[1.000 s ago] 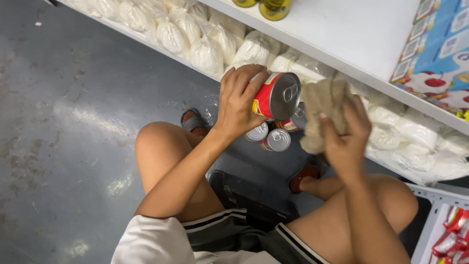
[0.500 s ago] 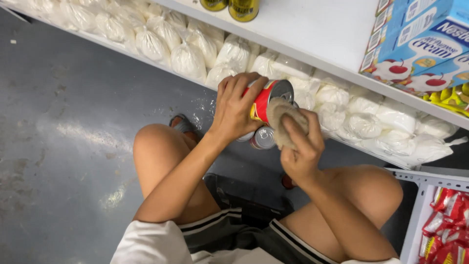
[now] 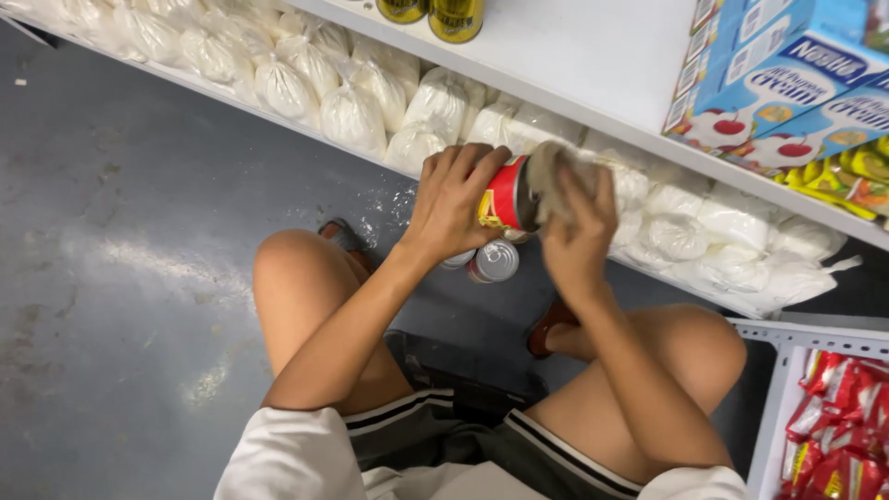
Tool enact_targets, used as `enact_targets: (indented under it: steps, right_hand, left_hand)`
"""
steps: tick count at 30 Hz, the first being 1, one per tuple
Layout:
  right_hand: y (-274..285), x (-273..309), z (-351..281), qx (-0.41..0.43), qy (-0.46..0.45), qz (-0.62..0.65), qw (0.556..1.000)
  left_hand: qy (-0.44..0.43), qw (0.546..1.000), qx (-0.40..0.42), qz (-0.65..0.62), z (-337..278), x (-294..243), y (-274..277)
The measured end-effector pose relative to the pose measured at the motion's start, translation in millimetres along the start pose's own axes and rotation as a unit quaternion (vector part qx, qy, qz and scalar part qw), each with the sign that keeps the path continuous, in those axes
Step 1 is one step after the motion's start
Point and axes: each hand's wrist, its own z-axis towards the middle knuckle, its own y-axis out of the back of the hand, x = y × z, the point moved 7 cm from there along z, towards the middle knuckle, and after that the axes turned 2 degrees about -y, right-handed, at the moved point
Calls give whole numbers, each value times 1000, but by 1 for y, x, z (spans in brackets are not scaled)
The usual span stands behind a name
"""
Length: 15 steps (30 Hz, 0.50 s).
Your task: Cleaning canned goods on grocery store shelves using a cloth to wipe away dust.
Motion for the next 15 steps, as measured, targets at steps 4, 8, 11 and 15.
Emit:
enact_targets:
  steps: [4, 8, 11, 15]
  right_hand:
    - [-7, -6, -22, 36, -22, 4, 999]
    - [-7, -42, -11, 3, -48, -9, 999]
    - [-12, -7, -31, 17, -44, -12, 999]
    - [-12, -21, -25, 41, -45, 0, 998]
  left_hand:
    - [32, 999, 18, -19, -5, 3, -4]
    - [19, 999, 24, 15, -5, -2, -8]
    - [39, 999, 18, -23, -11, 5, -13]
    - [46, 998, 23, -39, -11, 0, -7]
